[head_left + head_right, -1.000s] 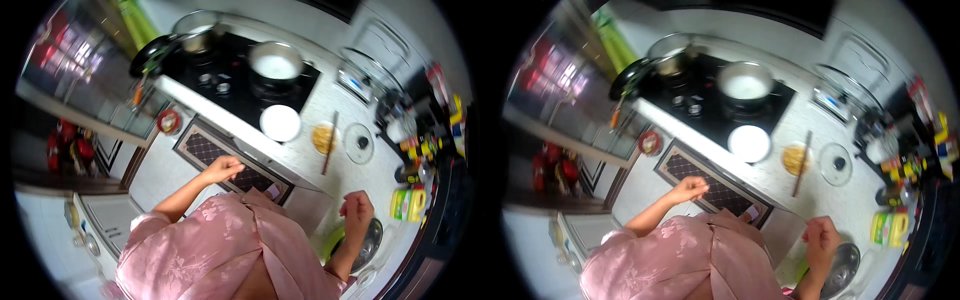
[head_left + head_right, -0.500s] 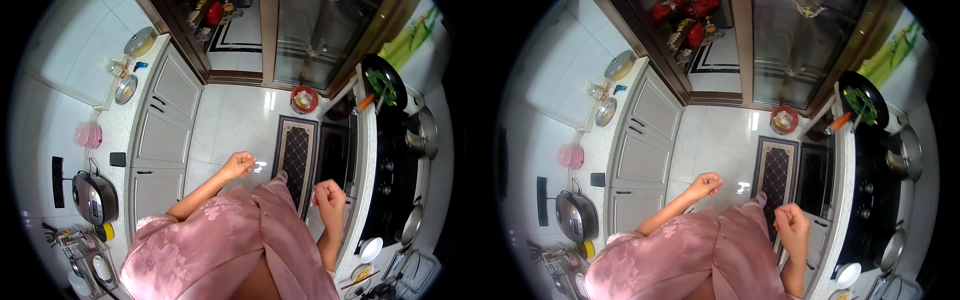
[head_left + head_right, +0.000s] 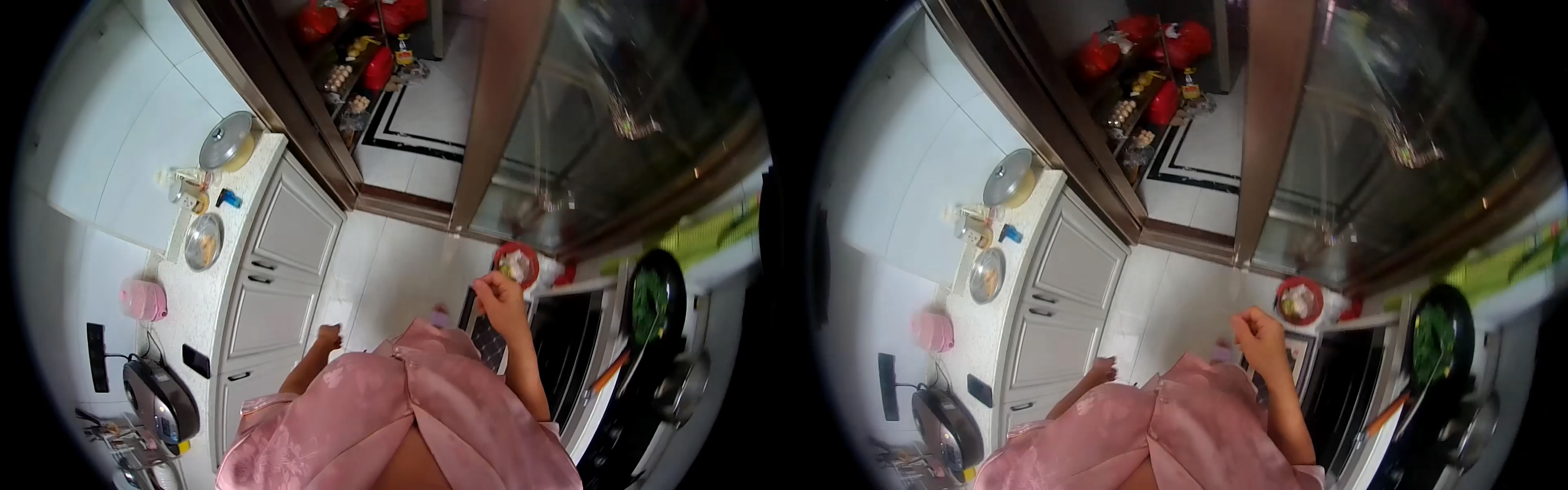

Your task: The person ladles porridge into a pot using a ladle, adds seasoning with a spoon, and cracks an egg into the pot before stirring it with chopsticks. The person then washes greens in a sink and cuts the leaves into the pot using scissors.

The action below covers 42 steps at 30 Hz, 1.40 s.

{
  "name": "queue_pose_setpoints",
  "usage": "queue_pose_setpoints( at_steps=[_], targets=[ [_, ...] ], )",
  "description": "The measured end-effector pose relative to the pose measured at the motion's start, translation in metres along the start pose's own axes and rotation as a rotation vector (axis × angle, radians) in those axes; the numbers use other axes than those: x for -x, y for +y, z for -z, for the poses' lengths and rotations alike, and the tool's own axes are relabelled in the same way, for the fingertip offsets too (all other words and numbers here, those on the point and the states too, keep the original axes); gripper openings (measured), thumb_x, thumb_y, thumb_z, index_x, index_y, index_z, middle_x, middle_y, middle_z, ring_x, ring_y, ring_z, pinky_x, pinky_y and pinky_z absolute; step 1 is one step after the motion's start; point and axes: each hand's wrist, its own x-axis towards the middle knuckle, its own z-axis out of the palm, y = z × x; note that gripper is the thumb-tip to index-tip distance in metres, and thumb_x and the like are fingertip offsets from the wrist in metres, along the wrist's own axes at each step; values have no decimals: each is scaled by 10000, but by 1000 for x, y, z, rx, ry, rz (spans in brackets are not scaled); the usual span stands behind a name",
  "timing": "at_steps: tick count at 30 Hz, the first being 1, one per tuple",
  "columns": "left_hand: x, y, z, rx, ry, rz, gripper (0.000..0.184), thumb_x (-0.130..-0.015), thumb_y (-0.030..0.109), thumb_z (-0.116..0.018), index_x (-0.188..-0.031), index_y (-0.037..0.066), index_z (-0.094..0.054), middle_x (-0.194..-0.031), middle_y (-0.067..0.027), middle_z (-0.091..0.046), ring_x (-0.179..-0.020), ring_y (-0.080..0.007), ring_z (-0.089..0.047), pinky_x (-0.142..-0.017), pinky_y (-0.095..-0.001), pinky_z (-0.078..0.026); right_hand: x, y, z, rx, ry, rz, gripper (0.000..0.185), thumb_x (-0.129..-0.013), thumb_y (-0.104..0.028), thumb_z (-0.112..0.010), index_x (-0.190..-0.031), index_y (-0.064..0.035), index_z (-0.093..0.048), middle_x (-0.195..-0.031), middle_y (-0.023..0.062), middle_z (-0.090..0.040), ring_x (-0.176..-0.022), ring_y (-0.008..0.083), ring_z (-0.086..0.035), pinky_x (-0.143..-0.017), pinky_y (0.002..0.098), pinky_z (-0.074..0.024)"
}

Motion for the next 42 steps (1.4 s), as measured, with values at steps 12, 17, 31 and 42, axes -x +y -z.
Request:
queue_pose_setpoints(
  at_steps=[12,17,31,42],
  targets=[
    [-141,171,144,1108,184,298,288,-830,270,-564,-992,41,-495,-791,-144,-565,-645,-256,-554,-553,-404,-505,-358,16,-121,159,-466,-169,236,-861,-258,-567,-793,-32,-568,-573,27,-552,-459,84,-516,-383,225,-391],
    [-227,305,236,901,42,102,265,-827,304,-563,-981,97,-502,-743,-112,-568,-539,-218,-541,-484,-350,-485,-449,66,-153,314,-319,-377,300,-841,-319,-584,-837,-19,-586,-591,45,-569,-505,99,-566,-391,254,-420],
    [-432,580,313,674,-164,-145,336,-840,345,-579,-988,47,-536,-746,-78,-572,-567,-187,-566,-512,-345,-494,-667,187,-28,292,-66,-814,211,-823,-150,-523,-714,30,-527,-541,130,-505,-392,216,-480,-359,351,-412],
    [-509,619,374,853,209,342,305,-835,358,-556,-884,57,-551,-691,-63,-545,-586,-199,-555,-525,-369,-481,-1040,58,-8,700,-207,-419,272,-848,-271,-556,-844,-2,-594,-589,83,-586,-467,157,-570,-408,314,-488]
  ],
)
